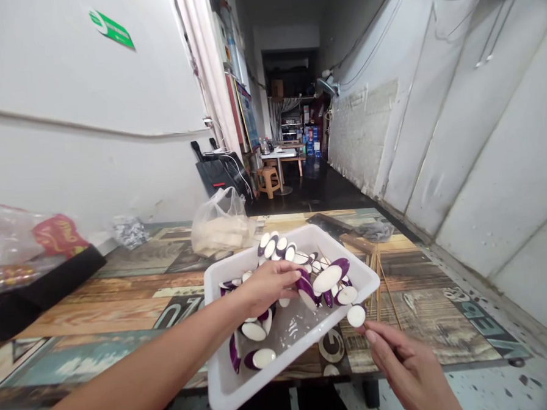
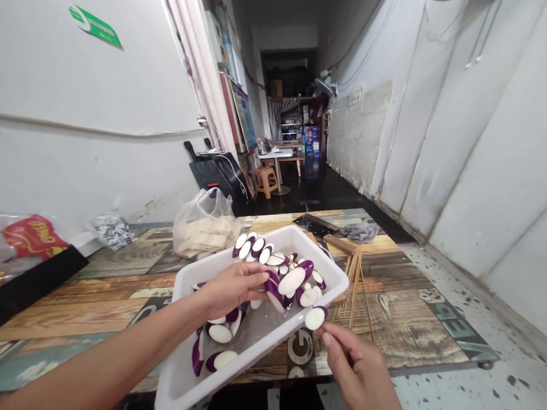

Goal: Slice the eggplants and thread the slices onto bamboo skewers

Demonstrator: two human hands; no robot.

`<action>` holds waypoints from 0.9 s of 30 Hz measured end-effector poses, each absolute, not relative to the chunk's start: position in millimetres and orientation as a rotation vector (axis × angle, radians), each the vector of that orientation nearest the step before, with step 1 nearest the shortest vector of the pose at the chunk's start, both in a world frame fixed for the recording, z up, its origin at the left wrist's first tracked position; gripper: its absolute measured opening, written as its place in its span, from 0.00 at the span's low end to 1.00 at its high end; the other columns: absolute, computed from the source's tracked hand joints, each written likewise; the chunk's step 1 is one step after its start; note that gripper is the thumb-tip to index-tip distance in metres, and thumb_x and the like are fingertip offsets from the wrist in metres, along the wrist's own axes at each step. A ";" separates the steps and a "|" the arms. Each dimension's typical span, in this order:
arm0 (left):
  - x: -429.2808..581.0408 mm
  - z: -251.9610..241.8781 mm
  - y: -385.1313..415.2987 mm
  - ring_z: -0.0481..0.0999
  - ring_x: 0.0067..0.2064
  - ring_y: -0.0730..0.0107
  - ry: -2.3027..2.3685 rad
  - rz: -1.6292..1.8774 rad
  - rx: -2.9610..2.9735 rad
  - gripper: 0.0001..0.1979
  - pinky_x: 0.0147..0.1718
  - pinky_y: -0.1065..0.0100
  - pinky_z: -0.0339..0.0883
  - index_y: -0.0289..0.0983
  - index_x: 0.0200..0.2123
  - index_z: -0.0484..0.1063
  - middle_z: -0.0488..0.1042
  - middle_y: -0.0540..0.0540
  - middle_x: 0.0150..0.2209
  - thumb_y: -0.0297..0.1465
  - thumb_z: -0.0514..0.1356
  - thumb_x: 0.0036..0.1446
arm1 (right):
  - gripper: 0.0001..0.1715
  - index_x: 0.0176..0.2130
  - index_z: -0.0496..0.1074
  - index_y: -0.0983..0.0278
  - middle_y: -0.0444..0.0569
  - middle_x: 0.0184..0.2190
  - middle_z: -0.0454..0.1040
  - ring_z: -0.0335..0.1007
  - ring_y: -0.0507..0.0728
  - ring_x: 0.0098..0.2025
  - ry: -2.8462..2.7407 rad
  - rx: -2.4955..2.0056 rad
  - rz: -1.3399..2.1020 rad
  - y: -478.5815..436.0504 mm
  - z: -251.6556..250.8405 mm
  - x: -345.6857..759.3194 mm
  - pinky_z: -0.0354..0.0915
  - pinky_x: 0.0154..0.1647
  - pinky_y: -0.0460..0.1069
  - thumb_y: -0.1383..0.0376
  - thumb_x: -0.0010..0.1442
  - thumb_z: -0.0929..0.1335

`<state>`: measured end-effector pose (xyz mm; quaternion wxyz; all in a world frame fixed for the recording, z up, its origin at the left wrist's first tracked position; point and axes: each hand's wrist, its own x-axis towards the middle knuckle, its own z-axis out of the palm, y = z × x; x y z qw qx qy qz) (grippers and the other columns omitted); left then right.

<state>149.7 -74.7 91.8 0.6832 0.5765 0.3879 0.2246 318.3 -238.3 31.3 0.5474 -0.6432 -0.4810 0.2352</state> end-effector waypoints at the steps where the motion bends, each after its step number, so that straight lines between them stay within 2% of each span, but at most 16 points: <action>1: 149.9 91.0 -74.8 0.74 0.32 0.69 0.872 0.493 1.360 0.09 0.36 0.65 0.68 0.31 0.32 0.70 0.73 0.44 0.30 0.31 0.59 0.49 | 0.21 0.39 0.76 0.65 0.44 0.18 0.68 0.58 0.50 0.19 -1.143 -1.522 0.560 -238.4 30.7 318.7 0.58 0.17 0.43 0.53 0.54 0.65; 6: 149.4 81.7 -76.8 0.73 0.32 0.68 0.964 0.413 1.773 0.06 0.29 0.68 0.67 0.34 0.30 0.67 0.71 0.47 0.29 0.32 0.55 0.51 | 0.21 0.39 0.76 0.65 0.44 0.17 0.67 0.58 0.51 0.19 -1.151 -1.523 0.572 -239.2 30.3 320.0 0.57 0.17 0.43 0.53 0.54 0.65; 10: 147.6 81.8 -80.7 0.72 0.33 0.69 0.888 0.257 1.931 0.08 0.30 0.70 0.65 0.34 0.33 0.68 0.72 0.46 0.32 0.30 0.52 0.52 | 0.22 0.38 0.76 0.66 0.44 0.17 0.65 0.58 0.51 0.20 -1.139 -1.526 0.593 -240.4 33.2 318.6 0.57 0.17 0.43 0.52 0.54 0.64; 15: 144.5 104.1 -88.1 0.71 0.35 0.69 0.731 -0.030 2.279 0.07 0.33 0.71 0.62 0.36 0.30 0.71 0.74 0.48 0.33 0.27 0.54 0.47 | 0.21 0.37 0.76 0.65 0.42 0.16 0.62 0.56 0.50 0.19 -1.107 -1.515 0.621 -242.0 34.6 317.0 0.56 0.17 0.43 0.52 0.54 0.65; 17: 143.8 113.1 -89.3 0.71 0.35 0.69 0.788 0.041 2.306 0.06 0.33 0.71 0.62 0.36 0.30 0.71 0.74 0.48 0.32 0.27 0.54 0.49 | 0.21 0.37 0.76 0.66 0.43 0.17 0.64 0.57 0.50 0.19 -1.098 -1.511 0.609 -242.8 34.5 317.1 0.57 0.17 0.43 0.53 0.53 0.65; 21: 145.7 114.8 -84.3 0.71 0.31 0.68 1.009 0.442 2.212 0.05 0.30 0.70 0.63 0.36 0.28 0.67 0.72 0.48 0.28 0.30 0.53 0.52 | 0.21 0.38 0.76 0.66 0.44 0.16 0.65 0.60 0.51 0.20 -1.125 -1.509 0.570 -244.2 36.0 318.3 0.59 0.17 0.42 0.53 0.54 0.65; 24: 151.2 106.9 -77.7 0.73 0.29 0.70 1.038 0.694 1.743 0.03 0.32 0.67 0.67 0.36 0.29 0.63 0.71 0.49 0.26 0.30 0.54 0.53 | 0.21 0.39 0.76 0.65 0.45 0.18 0.68 0.61 0.51 0.20 -1.170 -1.515 0.592 -245.1 35.8 319.2 0.61 0.18 0.42 0.53 0.54 0.65; 27: 158.4 101.0 -73.8 0.75 0.30 0.71 0.963 0.825 1.210 0.04 0.37 0.63 0.69 0.36 0.31 0.60 0.73 0.46 0.29 0.27 0.55 0.55 | 0.22 0.39 0.75 0.65 0.46 0.20 0.70 0.60 0.51 0.20 -1.185 -1.520 0.627 -245.3 32.1 318.3 0.61 0.19 0.43 0.52 0.54 0.64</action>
